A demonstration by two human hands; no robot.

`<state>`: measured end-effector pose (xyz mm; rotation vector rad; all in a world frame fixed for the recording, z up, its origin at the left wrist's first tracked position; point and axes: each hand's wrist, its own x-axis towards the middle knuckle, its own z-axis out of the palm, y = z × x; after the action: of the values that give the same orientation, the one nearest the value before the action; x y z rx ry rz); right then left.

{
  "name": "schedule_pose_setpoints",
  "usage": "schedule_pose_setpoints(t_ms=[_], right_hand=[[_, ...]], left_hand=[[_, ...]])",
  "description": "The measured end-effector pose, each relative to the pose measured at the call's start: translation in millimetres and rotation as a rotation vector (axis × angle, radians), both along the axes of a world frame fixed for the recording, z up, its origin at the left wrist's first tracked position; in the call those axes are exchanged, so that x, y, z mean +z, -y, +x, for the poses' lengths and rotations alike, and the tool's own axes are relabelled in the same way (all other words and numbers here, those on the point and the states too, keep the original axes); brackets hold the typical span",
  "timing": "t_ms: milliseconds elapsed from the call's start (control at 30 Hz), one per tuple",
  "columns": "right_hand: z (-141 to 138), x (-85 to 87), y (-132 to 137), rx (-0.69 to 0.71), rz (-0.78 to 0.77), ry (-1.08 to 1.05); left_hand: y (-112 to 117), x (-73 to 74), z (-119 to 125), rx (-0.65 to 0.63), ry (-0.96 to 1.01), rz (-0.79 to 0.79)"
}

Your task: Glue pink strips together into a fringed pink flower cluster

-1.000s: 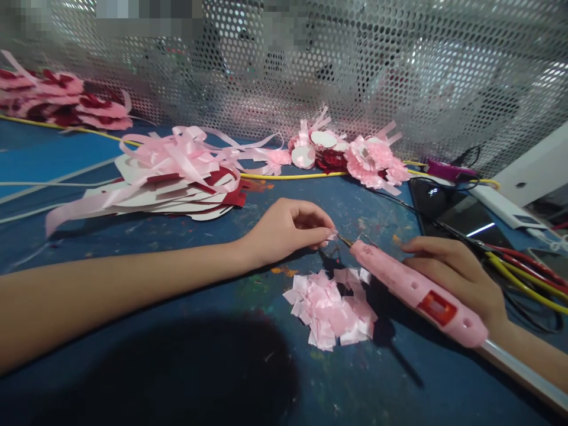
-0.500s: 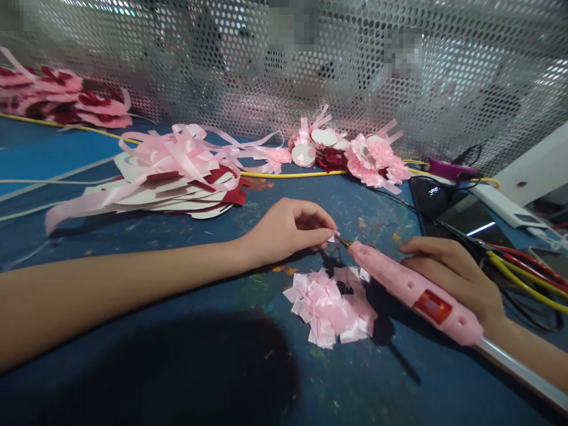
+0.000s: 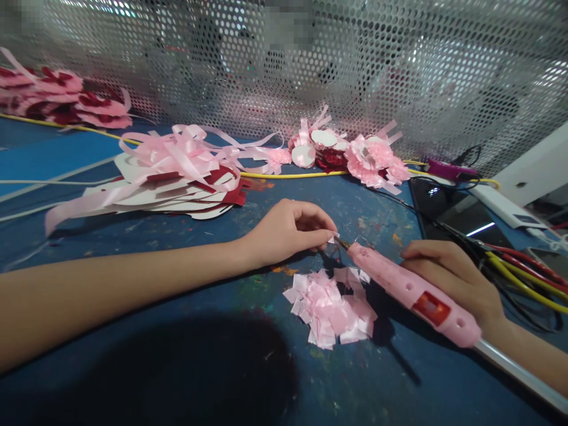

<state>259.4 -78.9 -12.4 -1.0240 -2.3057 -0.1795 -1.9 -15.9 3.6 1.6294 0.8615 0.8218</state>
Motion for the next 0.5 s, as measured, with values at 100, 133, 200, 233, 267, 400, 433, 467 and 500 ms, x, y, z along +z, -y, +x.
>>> schedule_pose_setpoints(t_ms=[100, 133, 200, 233, 267, 400, 433, 467, 500], right_hand=[[-2.6, 1.9, 2.4, -0.006, 0.006, -0.009], [-2.9, 2.2, 2.7, -0.008, 0.005, -0.008], [-2.6, 2.3, 2.3, 0.011, 0.013, 0.000], [-2.1, 2.2, 1.7, 0.019, 0.017, 0.003], [-1.7, 2.2, 1.0, 0.024, 0.019, 0.006], [-1.8, 2.0, -1.6, 0.052, 0.029, 0.015], [-2.4, 1.8, -2.0, 0.072, 0.035, 0.021], [-3.1, 1.6, -2.4, 0.082, 0.037, 0.025], [-3.8, 1.2, -2.8, 0.075, 0.037, 0.021]], left_hand=[[0.0, 0.1, -0.2, -0.008, 0.003, 0.008], [0.0, 0.1, -0.3, -0.009, 0.005, 0.010], [0.0, 0.0, -0.4, -0.011, 0.007, 0.013], [0.0, 0.0, -0.4, -0.012, 0.005, 0.015], [0.0, 0.1, -0.4, -0.013, 0.002, 0.019], [0.6, 1.1, -0.3, -0.003, 0.009, 0.015], [0.8, 1.5, -0.2, 0.002, 0.020, 0.008], [0.9, 1.8, -0.2, 0.007, 0.033, 0.001], [1.1, 2.2, -0.1, 0.011, 0.046, -0.005]])
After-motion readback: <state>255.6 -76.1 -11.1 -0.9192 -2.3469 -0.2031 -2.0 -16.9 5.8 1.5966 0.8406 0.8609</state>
